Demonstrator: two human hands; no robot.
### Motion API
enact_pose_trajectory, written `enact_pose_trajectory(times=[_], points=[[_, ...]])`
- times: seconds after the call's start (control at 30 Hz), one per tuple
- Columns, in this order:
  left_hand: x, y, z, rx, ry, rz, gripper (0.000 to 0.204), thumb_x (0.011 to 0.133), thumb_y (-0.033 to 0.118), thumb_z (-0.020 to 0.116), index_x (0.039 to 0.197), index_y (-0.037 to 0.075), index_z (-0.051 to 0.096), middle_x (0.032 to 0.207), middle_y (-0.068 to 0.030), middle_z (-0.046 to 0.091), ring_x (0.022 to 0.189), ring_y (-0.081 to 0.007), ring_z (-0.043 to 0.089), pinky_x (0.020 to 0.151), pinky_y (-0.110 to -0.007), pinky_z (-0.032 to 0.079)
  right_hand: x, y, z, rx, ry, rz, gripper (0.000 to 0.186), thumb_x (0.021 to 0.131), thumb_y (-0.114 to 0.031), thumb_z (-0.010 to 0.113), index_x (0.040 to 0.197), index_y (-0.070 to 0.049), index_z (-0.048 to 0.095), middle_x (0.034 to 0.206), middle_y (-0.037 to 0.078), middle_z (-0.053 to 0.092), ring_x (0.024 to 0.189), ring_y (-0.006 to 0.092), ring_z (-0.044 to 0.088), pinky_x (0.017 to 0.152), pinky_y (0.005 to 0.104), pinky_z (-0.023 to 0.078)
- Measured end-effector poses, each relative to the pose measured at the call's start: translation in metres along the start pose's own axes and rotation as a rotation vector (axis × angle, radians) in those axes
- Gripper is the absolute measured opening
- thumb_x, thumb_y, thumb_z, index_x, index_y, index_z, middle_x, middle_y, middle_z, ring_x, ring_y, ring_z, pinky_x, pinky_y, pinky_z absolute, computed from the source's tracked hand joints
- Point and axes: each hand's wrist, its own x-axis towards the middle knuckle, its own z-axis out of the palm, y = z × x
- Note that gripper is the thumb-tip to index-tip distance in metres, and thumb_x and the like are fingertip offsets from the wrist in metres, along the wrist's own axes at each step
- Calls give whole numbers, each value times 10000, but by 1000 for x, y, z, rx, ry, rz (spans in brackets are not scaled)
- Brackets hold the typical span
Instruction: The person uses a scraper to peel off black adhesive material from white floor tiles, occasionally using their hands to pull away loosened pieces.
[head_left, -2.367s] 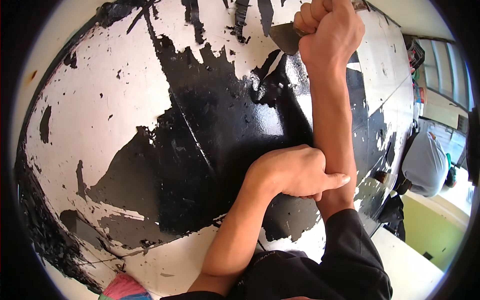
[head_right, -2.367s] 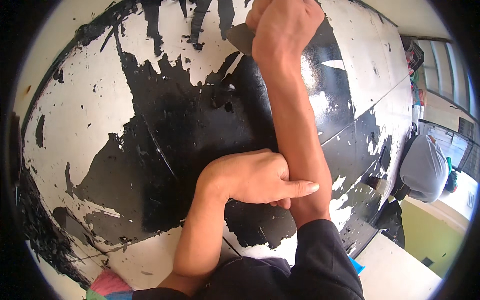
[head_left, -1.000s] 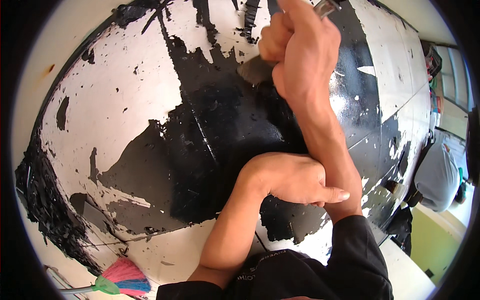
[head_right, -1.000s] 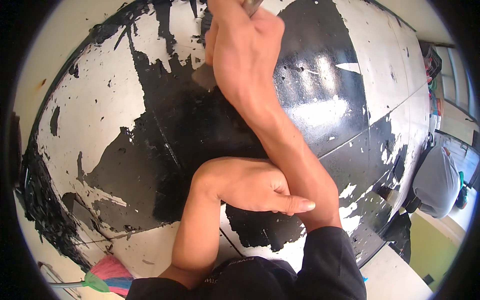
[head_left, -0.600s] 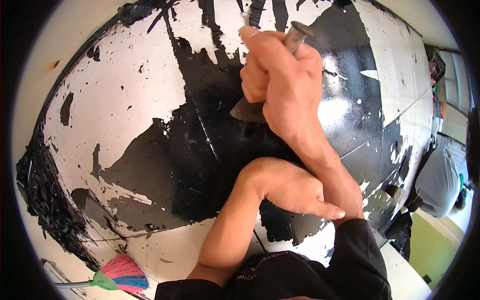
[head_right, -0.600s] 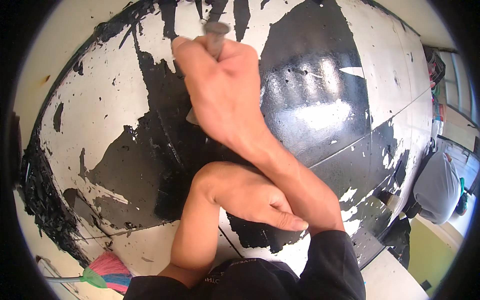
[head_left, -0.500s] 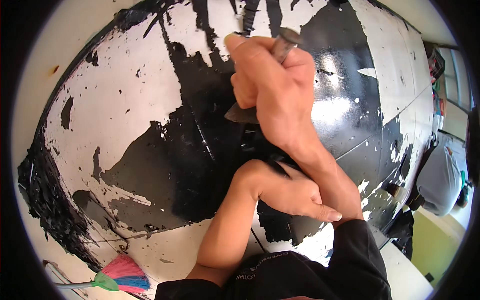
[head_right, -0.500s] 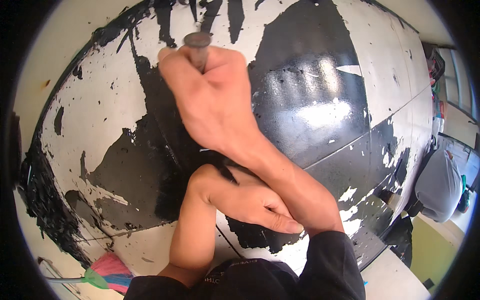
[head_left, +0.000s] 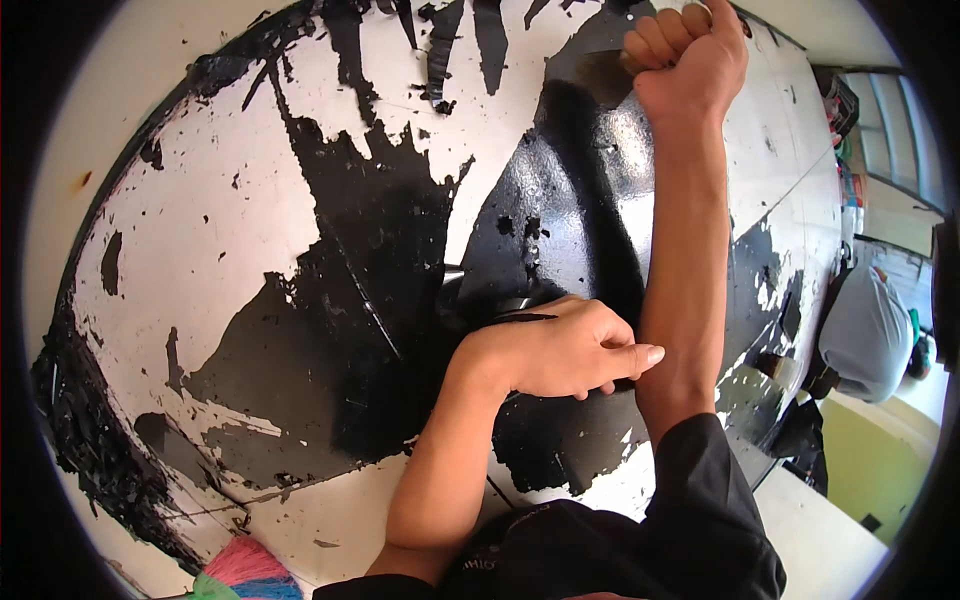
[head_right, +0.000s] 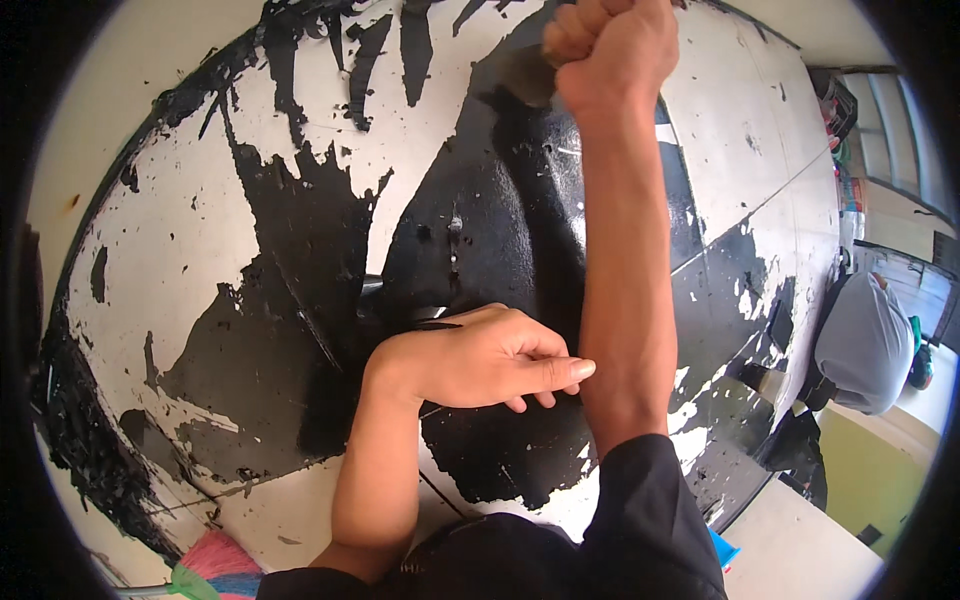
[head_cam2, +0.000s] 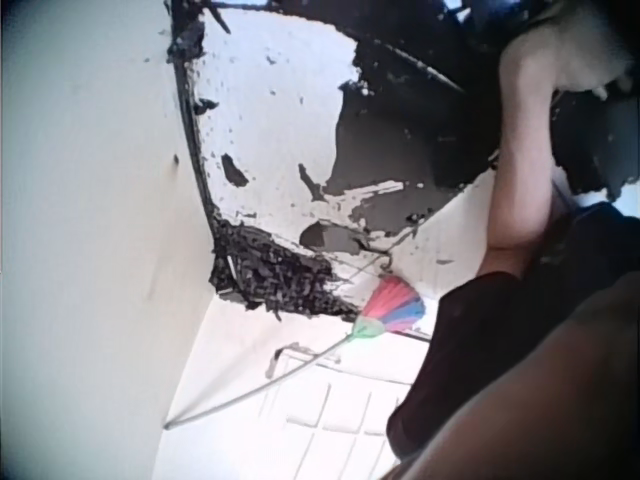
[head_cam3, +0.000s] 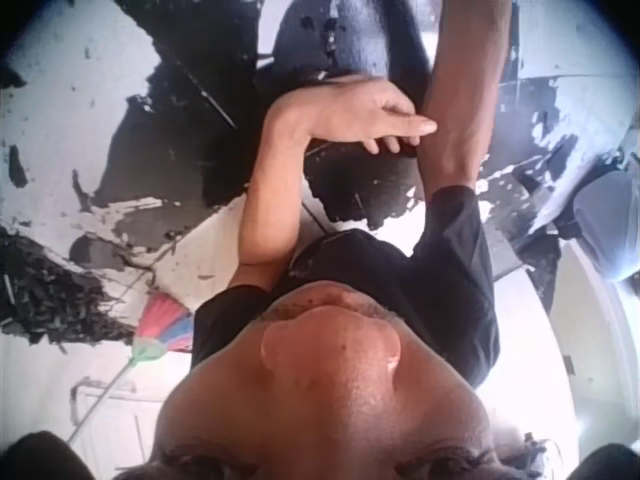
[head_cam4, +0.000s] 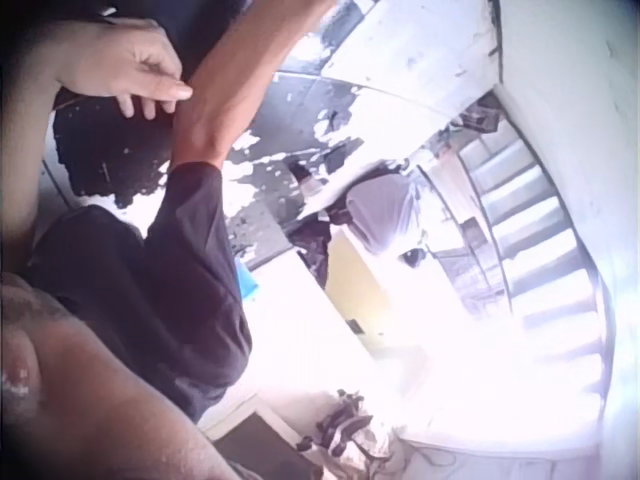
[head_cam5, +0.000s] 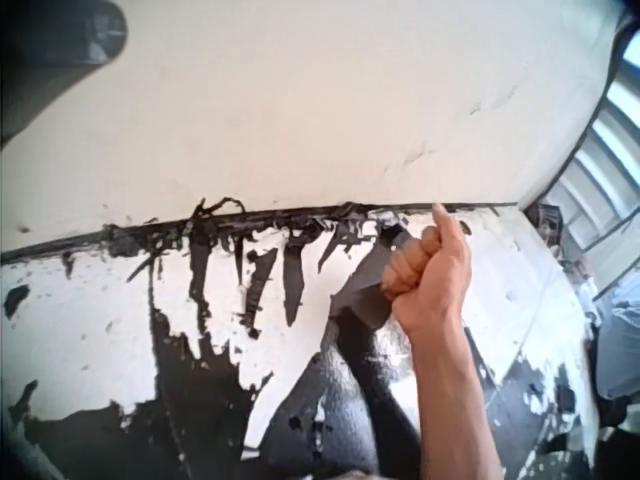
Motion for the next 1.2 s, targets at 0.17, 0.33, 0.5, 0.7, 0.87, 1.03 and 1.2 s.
enact_pose_trajectory(times=[0.17,0.33,0.5,0.7,0.87,1.03,1.2], points=[[-4,-4,-3,3,15,-5,570,1020,475,609,1071,-80,729,945,-141,754,878,-193,740,713,-325,619,53,20,-13,-52,28,-67,513,1058,-399,525,645,-199,295,504,-26,186,406,146,190,400,340,173],[11,-7,11,179,73,165,530,1031,464,563,874,-23,700,753,-127,701,698,-213,680,806,-376,525,223,-25,-104,72,-506,99,507,1058,-415,510,647,-210,295,494,-26,203,393,146,194,387,338,171],[-9,-3,1,184,144,54,555,1015,457,553,838,-56,668,722,-236,640,682,-358,624,808,-430,499,169,20,-31,-267,-56,-212,487,1045,-390,504,643,-207,299,491,-28,219,387,138,210,382,335,174],[-2,-5,3,219,131,23,541,999,450,560,888,-61,698,721,-262,632,708,-372,634,812,-436,510,157,17,-9,-355,5,-246,462,1024,-353,504,636,-204,303,489,-28,239,380,131,232,374,334,182],[-1,-10,6,188,176,64,542,997,454,561,927,-64,705,739,-255,652,723,-361,654,825,-430,515,156,21,-7,-393,3,-245,447,1010,-332,505,630,-202,308,487,-26,258,374,127,250,366,332,186],[1,-2,2,178,107,-11,572,989,494,573,933,-54,726,801,-179,726,748,-257,709,826,-385,545,157,18,-7,-387,150,-209,443,996,-334,503,628,-196,298,488,-17,267,370,132,259,358,325,181],[0,6,-3,151,-3,-88,590,1005,516,565,954,-50,725,856,-143,740,752,-191,707,733,-328,582,149,25,1,-382,182,-134,427,999,-361,502,654,-188,319,494,-15,284,377,141,294,358,327,204]])
